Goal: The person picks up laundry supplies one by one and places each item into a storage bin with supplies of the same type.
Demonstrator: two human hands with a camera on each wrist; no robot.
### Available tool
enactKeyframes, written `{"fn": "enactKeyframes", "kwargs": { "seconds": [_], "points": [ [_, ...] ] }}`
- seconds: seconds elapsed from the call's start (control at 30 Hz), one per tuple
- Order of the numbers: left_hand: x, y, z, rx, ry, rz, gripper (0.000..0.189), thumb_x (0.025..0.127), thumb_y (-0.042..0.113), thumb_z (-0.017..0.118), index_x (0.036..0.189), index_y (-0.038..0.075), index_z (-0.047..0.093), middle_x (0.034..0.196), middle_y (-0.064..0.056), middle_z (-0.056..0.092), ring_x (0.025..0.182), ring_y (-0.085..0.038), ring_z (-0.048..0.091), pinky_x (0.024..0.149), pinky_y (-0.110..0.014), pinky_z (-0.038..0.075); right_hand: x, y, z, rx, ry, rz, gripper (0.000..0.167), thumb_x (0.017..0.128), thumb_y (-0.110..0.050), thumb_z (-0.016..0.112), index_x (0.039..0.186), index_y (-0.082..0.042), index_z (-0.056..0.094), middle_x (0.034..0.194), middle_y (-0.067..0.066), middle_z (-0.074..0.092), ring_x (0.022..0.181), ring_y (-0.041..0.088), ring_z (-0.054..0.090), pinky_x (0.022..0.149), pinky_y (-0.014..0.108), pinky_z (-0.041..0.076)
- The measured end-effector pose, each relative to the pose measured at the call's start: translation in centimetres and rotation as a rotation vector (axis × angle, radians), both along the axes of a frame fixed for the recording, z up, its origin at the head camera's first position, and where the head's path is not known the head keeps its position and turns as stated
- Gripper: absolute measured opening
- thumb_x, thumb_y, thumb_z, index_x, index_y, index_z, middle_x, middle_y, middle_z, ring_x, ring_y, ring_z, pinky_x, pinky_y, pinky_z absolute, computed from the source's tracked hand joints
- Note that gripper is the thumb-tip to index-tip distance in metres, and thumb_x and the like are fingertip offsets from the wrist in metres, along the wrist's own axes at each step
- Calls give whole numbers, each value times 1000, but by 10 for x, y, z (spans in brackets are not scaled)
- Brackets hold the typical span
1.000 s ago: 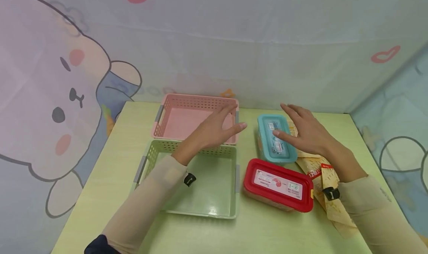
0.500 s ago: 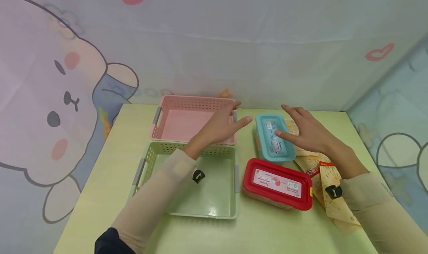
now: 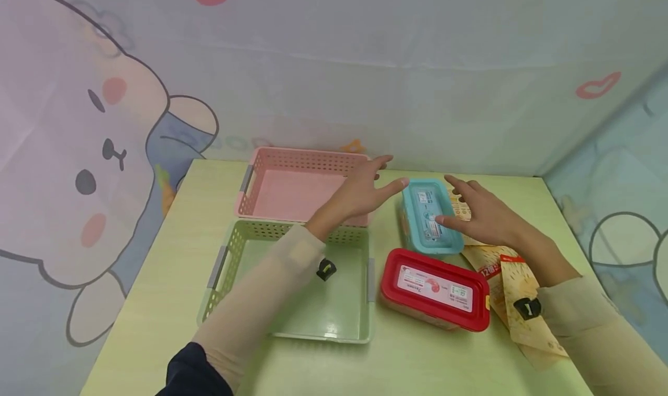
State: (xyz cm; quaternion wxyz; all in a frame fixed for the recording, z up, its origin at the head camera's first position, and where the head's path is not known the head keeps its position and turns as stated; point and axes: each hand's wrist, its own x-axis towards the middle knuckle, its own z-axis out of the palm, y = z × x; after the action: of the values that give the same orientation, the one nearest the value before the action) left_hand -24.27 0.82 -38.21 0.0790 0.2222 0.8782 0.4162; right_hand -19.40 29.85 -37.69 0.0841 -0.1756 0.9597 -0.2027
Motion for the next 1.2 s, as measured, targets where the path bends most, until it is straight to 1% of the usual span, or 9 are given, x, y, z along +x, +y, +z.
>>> {"fn": "enactKeyframes", "kwargs": {
  "seconds": [0.2,0.33,0.43,0.63,0.83,0.9,1.0,1.1,1.2],
  "points": [
    [-4,18,-8,-31,-22,-7,76,104,55,61,165,18,36,162,-5,47,142,-27,53,109,-46,51,-1,5,-6,-8,1,10,96,98,-41,74,167,0,21,142,31,51,129,47,55,98,67,52],
    [-6,29,-11,-61,-30,0,75,104,52,63,165,18,37,165,-6,43,148,-27,46,115,-50,46,-1,11,-11,-17,1,4,94,98,-35,75,166,2,21,135,30,55,121,45,59,93,62,55],
    [-6,36,-12,-63,-59,12,72,104,48,64,164,17,38,165,-8,44,150,-28,43,116,-51,44,-1,13,-13,-36,-4,-9,91,98,-27,76,165,4,22,131,30,58,115,44,63,91,61,57],
    [-6,48,-13,-120,-101,50,70,104,42,67,162,14,41,160,-13,49,143,-28,51,111,-47,50,0,13,-16,-86,-44,-22,85,100,-15,72,163,7,20,129,33,60,112,47,68,90,60,59],
    [-6,58,-17,-210,-117,89,71,103,44,68,162,16,41,157,-13,49,130,-27,57,107,-45,53,1,12,-20,-124,-127,-41,87,101,-10,70,164,7,12,122,32,62,106,46,70,73,45,65],
    [-5,60,-19,-219,-128,100,72,103,43,68,163,16,40,155,-13,51,126,-26,58,105,-44,54,2,12,-23,-138,-167,-42,88,101,-9,69,164,7,10,122,33,62,104,45,71,71,44,65],
    [-6,63,-22,-222,-145,111,75,101,43,70,164,15,38,153,-13,51,119,-24,60,99,-40,57,2,11,-25,-170,-228,-52,89,101,-8,69,164,7,7,122,33,61,101,41,72,71,46,65],
    [-6,65,-25,-209,-163,115,80,100,43,72,165,14,35,146,-14,53,107,-22,64,82,-32,61,1,11,-26,-212,-281,-68,90,101,-7,69,164,7,5,122,35,59,95,37,73,70,49,65],
    [-7,69,-28,-206,-171,107,84,99,42,73,165,12,32,139,-13,55,101,-21,63,71,-26,58,-2,10,-25,-245,-332,-86,91,102,-6,67,165,6,3,123,36,57,92,34,73,70,50,65]
  ]
}}
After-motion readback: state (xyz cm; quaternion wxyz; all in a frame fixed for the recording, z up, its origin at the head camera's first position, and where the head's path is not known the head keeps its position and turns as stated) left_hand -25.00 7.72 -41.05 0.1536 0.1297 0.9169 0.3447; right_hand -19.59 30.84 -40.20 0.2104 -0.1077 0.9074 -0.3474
